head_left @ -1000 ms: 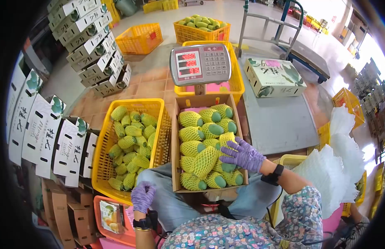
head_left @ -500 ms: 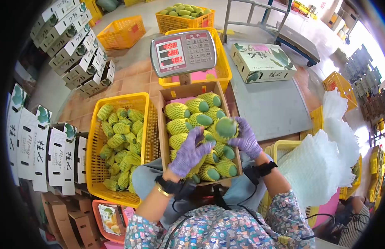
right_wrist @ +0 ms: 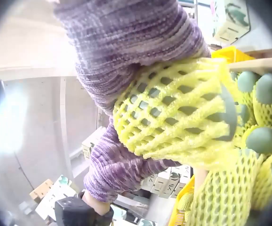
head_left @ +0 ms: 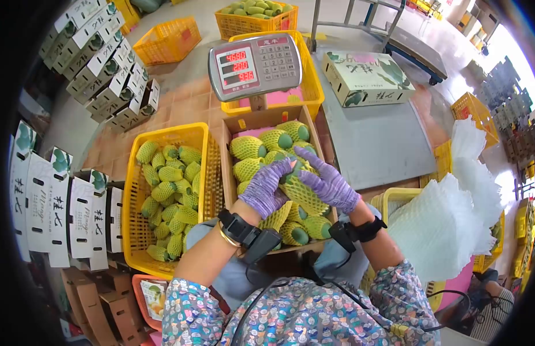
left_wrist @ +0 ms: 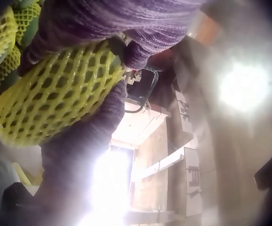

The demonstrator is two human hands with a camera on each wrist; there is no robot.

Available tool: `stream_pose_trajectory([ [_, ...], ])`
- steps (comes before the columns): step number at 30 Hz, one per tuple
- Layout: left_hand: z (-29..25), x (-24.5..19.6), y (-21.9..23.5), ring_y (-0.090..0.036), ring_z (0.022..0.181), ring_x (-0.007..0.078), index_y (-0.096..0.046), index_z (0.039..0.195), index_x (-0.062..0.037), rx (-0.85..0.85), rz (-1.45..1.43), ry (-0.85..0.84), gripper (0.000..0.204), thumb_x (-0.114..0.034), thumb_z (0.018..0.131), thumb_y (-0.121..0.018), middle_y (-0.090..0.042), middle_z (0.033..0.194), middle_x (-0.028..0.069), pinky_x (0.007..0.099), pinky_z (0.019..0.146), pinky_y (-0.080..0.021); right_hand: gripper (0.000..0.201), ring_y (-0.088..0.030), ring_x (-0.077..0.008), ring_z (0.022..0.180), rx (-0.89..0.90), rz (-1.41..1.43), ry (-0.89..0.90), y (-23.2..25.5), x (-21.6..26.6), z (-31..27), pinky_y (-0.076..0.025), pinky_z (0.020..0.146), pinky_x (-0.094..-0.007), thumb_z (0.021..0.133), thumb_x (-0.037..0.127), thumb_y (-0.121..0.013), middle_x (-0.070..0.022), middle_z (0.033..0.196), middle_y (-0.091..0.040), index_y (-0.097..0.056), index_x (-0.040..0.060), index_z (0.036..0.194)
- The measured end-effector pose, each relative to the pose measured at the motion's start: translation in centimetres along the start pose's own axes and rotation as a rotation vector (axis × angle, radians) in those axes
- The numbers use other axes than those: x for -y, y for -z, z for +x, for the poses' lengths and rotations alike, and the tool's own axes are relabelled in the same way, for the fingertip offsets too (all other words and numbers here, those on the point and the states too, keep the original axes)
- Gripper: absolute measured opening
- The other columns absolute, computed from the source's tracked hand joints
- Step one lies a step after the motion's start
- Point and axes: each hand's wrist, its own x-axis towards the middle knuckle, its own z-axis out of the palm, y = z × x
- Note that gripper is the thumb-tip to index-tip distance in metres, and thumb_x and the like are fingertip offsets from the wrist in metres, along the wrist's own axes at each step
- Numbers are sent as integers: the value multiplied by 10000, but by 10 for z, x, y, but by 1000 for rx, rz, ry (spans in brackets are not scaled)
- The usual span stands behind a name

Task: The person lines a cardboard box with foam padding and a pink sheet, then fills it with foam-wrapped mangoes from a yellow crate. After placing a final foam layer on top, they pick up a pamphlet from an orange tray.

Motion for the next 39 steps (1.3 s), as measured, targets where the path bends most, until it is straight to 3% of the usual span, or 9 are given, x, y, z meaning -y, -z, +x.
stream_pose_trajectory([
  [12,20,17,-2,-549,810,109,-482,1057,-52,-10,270,-360,285,-210,829,-550,-551,888,2,254,749,-464,545,-408,-354,1107,-176,-520,-65,14,-26,36,-341,932,-354,849,267,-508,-229,1213,-379,-282,11,1273],
  [14,17,15,-5,-520,800,90,-456,1067,-50,18,490,-493,332,-219,811,-584,-529,893,-8,233,747,-446,514,-435,-304,1081,5,-720,374,29,-51,40,-356,916,-332,867,304,-467,-193,1188,-411,-309,6,1254],
  [15,25,10,-3,-518,769,104,-464,1020,-40,-34,620,-559,337,-222,782,-618,-539,839,21,242,710,-450,453,-404,-195,1114,-86,-120,-255,11,-1,39,-312,944,-260,875,175,-469,-116,1212,-419,-311,22,1271],
  [20,55,-1,4,-499,667,110,-496,870,-33,-200,527,-424,241,-236,789,-598,-540,741,46,266,590,-442,527,-414,-212,1086,-87,180,-155,8,5,31,-361,908,-306,823,304,-540,-144,1157,-423,-339,45,1236],
  [22,62,9,6,-491,653,123,-498,850,-24,-196,466,-436,254,-262,804,-575,-536,740,40,286,585,-435,713,-399,-267,1122,-69,-500,40,6,2,15,-331,945,-329,709,295,-676,-175,1179,-409,-299,36,1256],
  [25,57,12,17,-549,674,249,-515,903,-8,-36,1265,-489,384,-368,781,-577,-564,762,147,335,645,-442,792,-358,-325,1162,-171,-439,5,-3,-15,-14,-310,964,-353,668,240,-709,-214,1219,-374,-253,6,1272],
  [28,25,-17,12,-545,778,142,-536,912,-14,69,1835,-357,291,-290,819,-554,-581,831,83,271,709,-433,691,-385,-338,1131,-244,-380,-41,-20,-58,-55,-342,931,-376,723,258,-645,-218,1186,-399,-292,-25,1247],
  [30,27,-53,27,-570,785,200,-558,916,-9,52,1683,-95,354,-342,798,-568,-595,837,123,302,716,-442,686,-420,-354,1070,-155,-836,-266,-33,-56,-71,-367,892,-400,740,349,-602,-215,1141,-422,-312,-19,1241],
  [39,128,-97,89,-483,1032,299,-502,1100,-99,-223,1975,-408,410,-379,802,-508,-501,1111,162,409,871,-381,345,-485,-300,952,-26,-1204,53,28,-34,84,-407,815,-402,785,320,-525,-139,987,-523,-552,83,1034],
])
